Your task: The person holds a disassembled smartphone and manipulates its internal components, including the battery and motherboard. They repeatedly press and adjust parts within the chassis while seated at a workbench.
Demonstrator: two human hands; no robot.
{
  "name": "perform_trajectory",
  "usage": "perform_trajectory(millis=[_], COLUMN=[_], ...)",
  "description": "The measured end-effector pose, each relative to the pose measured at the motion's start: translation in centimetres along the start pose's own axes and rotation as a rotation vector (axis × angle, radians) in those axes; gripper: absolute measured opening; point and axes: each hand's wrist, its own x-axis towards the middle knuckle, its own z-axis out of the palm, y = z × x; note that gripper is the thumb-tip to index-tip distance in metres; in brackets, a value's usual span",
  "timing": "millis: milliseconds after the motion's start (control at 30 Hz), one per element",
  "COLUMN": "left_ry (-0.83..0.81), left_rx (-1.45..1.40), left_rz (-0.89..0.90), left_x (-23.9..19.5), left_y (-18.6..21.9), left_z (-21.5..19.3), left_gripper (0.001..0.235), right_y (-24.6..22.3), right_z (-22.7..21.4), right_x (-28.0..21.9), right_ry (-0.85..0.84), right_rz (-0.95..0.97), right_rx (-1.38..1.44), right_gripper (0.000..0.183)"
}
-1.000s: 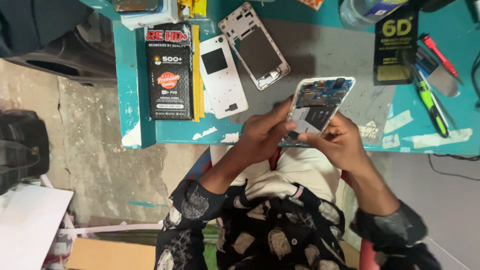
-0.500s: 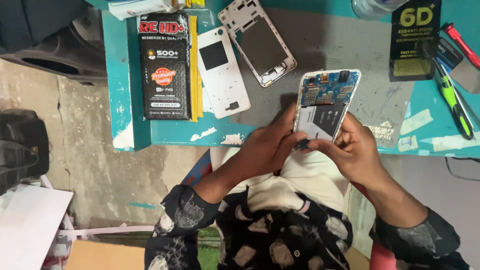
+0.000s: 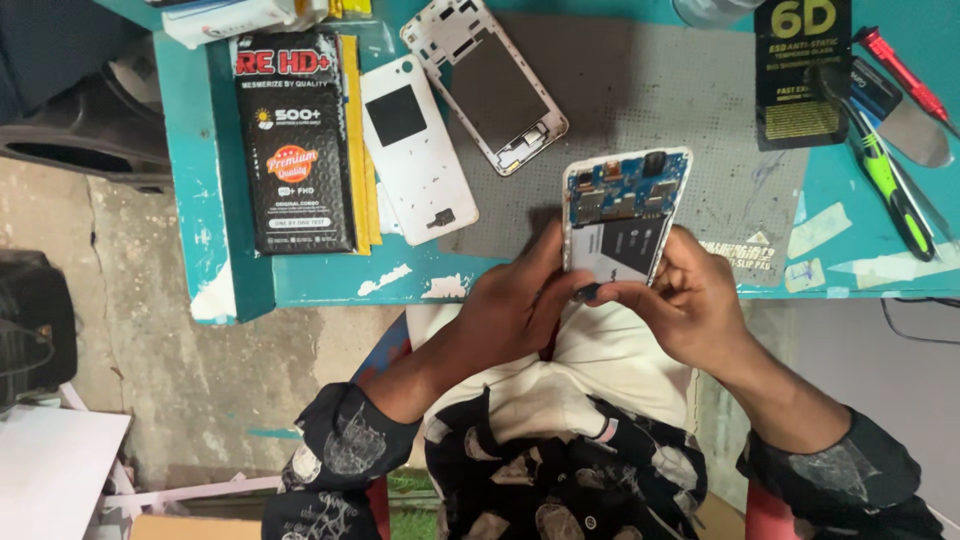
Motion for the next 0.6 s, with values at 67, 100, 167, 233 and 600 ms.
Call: perform_trajectory(millis=[67, 100, 167, 233, 600], left_ry=[0.008, 0.008, 0.021, 0.043, 0.080], left_rx=[0.023, 0.041, 0.067, 0.079, 0.100], left_rz=[0.047, 0.060, 0.106, 0.175, 0.291], left_x=[-0.1, -0.2, -0.4, -0.6, -0.6], left_y=[-0.3, -0.4, -0.8, -1.1, -2.0], left_z=[0.0, 0.1, 0.2, 0.2, 0.5], left_gripper=[0.053, 0.053, 0.054, 0.057, 0.064], right_y=[0.3, 0.4, 0.6, 0.6, 1.2], right_z=[-0.1, -0.1, -0.2, -0.3, -0.4], right_x=[-0.1, -0.2, -0.1, -0.1, -0.4], right_ry=[-0.003, -0.006, -0.023, -0.049, -0.045], right_rz=[-0.008, -0.014, -0.031, -0.050, -0.050], right_rx=[0.016, 0.040, 0.035, -0.022, 0.004], right_gripper=[0.044, 0.044, 0.044, 0.043, 0.046])
